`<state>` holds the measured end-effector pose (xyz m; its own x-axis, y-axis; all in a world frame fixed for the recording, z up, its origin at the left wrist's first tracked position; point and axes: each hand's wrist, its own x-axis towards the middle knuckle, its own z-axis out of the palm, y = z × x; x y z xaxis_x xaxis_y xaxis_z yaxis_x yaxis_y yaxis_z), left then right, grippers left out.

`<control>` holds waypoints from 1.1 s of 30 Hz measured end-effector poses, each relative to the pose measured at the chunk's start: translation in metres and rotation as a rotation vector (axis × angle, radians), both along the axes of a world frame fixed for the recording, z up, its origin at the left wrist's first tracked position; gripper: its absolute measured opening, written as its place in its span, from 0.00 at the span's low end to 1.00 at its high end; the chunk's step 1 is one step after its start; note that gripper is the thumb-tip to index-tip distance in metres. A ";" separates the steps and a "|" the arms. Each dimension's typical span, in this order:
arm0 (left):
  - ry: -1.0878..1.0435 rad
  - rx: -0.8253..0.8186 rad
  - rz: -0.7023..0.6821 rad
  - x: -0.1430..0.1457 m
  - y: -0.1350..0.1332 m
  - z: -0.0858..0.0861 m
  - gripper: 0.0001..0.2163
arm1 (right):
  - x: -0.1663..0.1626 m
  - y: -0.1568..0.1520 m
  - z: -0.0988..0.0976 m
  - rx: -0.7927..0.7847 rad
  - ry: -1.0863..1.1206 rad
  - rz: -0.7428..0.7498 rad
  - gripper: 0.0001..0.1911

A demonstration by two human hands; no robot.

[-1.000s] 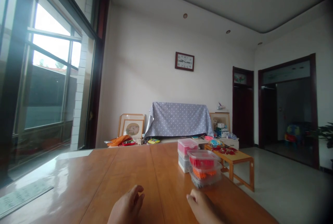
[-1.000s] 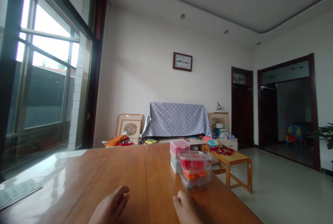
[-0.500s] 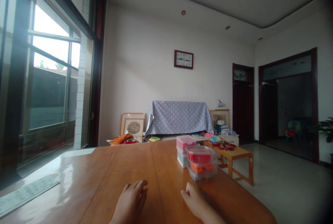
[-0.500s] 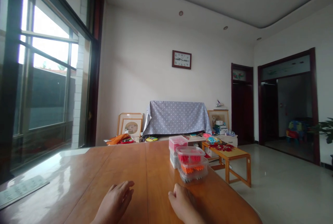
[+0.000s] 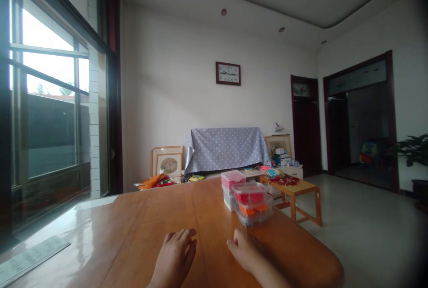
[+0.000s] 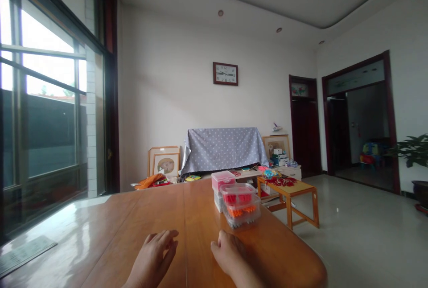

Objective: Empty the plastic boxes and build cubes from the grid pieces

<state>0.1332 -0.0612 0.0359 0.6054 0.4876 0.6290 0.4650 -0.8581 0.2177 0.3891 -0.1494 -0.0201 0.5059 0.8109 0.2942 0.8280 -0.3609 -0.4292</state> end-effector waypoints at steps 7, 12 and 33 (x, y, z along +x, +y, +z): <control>-0.005 -0.172 0.004 0.031 -0.020 0.003 0.09 | 0.004 -0.001 0.000 0.010 0.026 0.007 0.13; -0.021 -0.295 0.065 0.064 -0.022 0.001 0.13 | 0.005 -0.004 0.006 0.029 0.085 0.042 0.13; -0.109 -0.086 0.031 0.105 -0.015 -0.033 0.07 | 0.019 0.001 -0.009 0.271 0.383 0.164 0.17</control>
<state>0.2381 -0.0760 0.0025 0.5196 0.5600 0.6453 0.4607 -0.8197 0.3404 0.4085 -0.1485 -0.0296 0.4907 0.8092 0.3231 0.6291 -0.0724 -0.7740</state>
